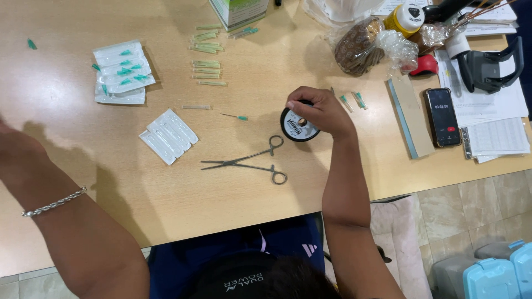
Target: The person uses hemostats to thread a suture needle onto a surgical thread. They then handle a small plastic tube and a syringe cap, manipulating the components on a wooden table.
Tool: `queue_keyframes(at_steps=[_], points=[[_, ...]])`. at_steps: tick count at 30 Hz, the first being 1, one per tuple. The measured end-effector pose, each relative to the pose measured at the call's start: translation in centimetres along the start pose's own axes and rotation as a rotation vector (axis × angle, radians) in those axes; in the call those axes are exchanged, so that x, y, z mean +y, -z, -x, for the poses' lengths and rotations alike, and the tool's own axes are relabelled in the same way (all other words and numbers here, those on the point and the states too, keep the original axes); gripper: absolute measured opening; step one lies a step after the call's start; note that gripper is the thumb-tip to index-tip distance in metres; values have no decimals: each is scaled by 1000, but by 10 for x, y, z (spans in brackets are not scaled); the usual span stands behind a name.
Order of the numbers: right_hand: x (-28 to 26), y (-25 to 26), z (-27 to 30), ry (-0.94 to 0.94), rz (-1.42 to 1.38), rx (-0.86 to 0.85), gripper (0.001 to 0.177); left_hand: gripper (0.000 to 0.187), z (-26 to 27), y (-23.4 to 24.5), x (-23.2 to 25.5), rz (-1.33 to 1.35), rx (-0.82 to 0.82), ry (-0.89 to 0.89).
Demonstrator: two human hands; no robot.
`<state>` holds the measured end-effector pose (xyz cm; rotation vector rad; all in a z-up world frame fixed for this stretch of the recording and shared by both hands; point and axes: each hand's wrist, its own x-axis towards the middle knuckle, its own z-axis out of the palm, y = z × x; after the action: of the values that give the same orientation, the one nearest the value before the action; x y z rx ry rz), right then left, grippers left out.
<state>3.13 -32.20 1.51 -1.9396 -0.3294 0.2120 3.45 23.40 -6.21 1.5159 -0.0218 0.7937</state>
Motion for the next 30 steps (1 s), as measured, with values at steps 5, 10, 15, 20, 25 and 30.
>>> queue_keyframes(at_steps=[5,10,15,20,25,30], points=[[-9,-24,-2,66,14,-48,7,45,16,-68,27,-221,-189,-143],[-29,-39,1,65,80,-67,8,54,105,-223,105,-163,-623,-71],[-13,-28,-4,7,110,5,8,36,121,-277,92,-218,-914,166],[-18,-15,-5,-37,172,95,12,15,125,-295,47,-258,-886,251],[8,-12,-16,-118,343,289,34,12,130,-305,19,-361,-840,251],[57,-17,-37,38,616,348,25,17,130,-309,8,-485,-855,133]])
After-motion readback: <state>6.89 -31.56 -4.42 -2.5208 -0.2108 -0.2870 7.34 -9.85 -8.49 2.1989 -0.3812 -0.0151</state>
